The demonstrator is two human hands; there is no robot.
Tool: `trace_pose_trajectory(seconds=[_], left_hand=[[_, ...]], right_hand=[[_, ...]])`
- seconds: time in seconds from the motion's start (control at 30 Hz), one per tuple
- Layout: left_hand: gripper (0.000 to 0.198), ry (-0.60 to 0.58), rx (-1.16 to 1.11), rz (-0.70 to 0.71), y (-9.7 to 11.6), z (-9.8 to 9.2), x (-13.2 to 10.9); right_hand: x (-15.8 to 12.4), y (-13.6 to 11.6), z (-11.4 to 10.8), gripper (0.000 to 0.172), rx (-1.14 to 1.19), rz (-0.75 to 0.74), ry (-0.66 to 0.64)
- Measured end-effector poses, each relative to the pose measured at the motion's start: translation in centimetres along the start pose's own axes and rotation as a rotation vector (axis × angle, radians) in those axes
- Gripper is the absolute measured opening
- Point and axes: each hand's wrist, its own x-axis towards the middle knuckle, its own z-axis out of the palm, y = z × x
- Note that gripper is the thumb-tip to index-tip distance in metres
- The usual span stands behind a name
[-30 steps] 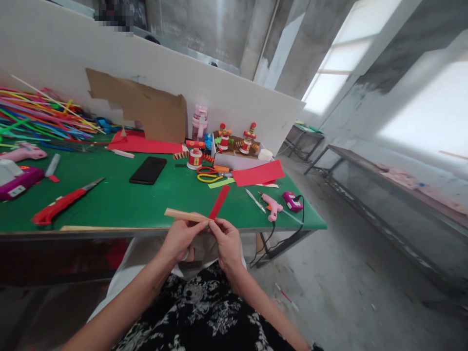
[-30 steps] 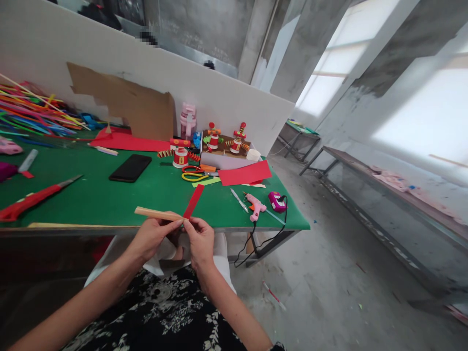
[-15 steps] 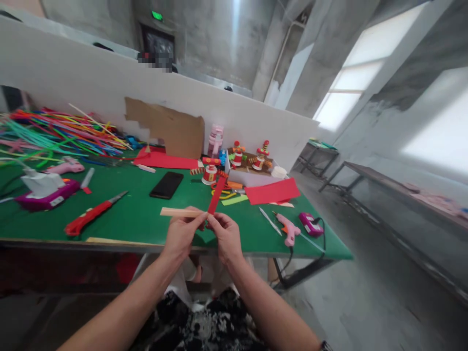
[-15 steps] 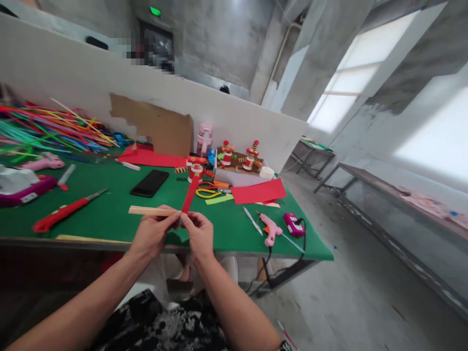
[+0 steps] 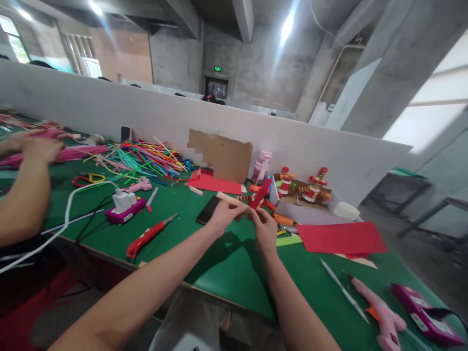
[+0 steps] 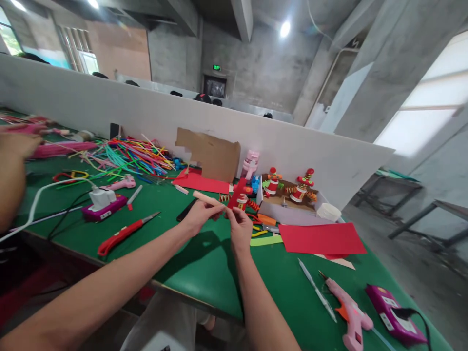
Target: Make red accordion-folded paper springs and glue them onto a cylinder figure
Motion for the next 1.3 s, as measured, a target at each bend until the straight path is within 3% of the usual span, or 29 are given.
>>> trace_pose_trajectory(seconds=[0.1,0.17,0.27,0.4,0.47,0.73,0.83,0.93,1.0,1.07,1.13,1.2,1.3], left_hand=[[0.040,-0.114,-0.008,-0.027,-1.0,0.6,3.2],[0.040,-0.089,-0.070,0.025,-1.8,0.5,4.5],[0.034,-0.011,-0.086,0.078,-3.2,0.2,5.2],[0.030,-0.173,0.042,0.037,-4.3,0.0,4.7],[0.030,-0.233,0.022,0.005,-4.2,-0.1,4.3],[0.047,-0.257,0.063,-0.084,-2.7,-2.5,4.4],[0.055,-0.364,0.167,-0.082,-1.9,-3.5,4.2],[0.047,-0.428,0.349,-0.088,-0.7,-4.6,4.3],[0.035,-0.261,0.455,0.066,0.0,-5.3,4.4],[0.025,0.022,0.508,0.336,0.6,-5.5,4.5],[0.021,0.199,0.548,0.581,0.9,-5.2,4.4],[0.019,0.158,0.655,0.726,0.8,-4.4,3.9],[0.021,-0.053,0.941,0.796,0.0,-3.0,3.2]], right_hand=[[1.5,0.6,-1.8,0.039,0.055,-0.037,0.167],[2.2,0.7,-2.6,0.039,0.143,-0.062,0.220],[2.6,0.6,-2.9,0.037,0.283,0.018,0.153],[2.1,0.6,-2.1,0.036,0.332,0.179,0.005],[1.7,0.7,-1.9,0.033,0.259,0.195,-0.060],[1.1,1.6,-2.3,0.033,0.024,0.216,-0.193],[1.5,1.9,-2.6,0.031,-0.036,0.202,-0.182],[2.2,1.9,-3.1,0.032,-0.034,0.144,-0.087],[2.7,1.9,-3.6,0.034,0.003,0.098,-0.005],[3.0,2.0,-4.0,0.034,-0.008,0.058,0.044],[3.1,2.3,-4.2,0.031,-0.093,0.024,0.051],[3.0,2.9,-4.1,0.028,-0.190,-0.007,0.033],[2.7,3.7,-3.7,0.025,-0.271,-0.043,0.001]])
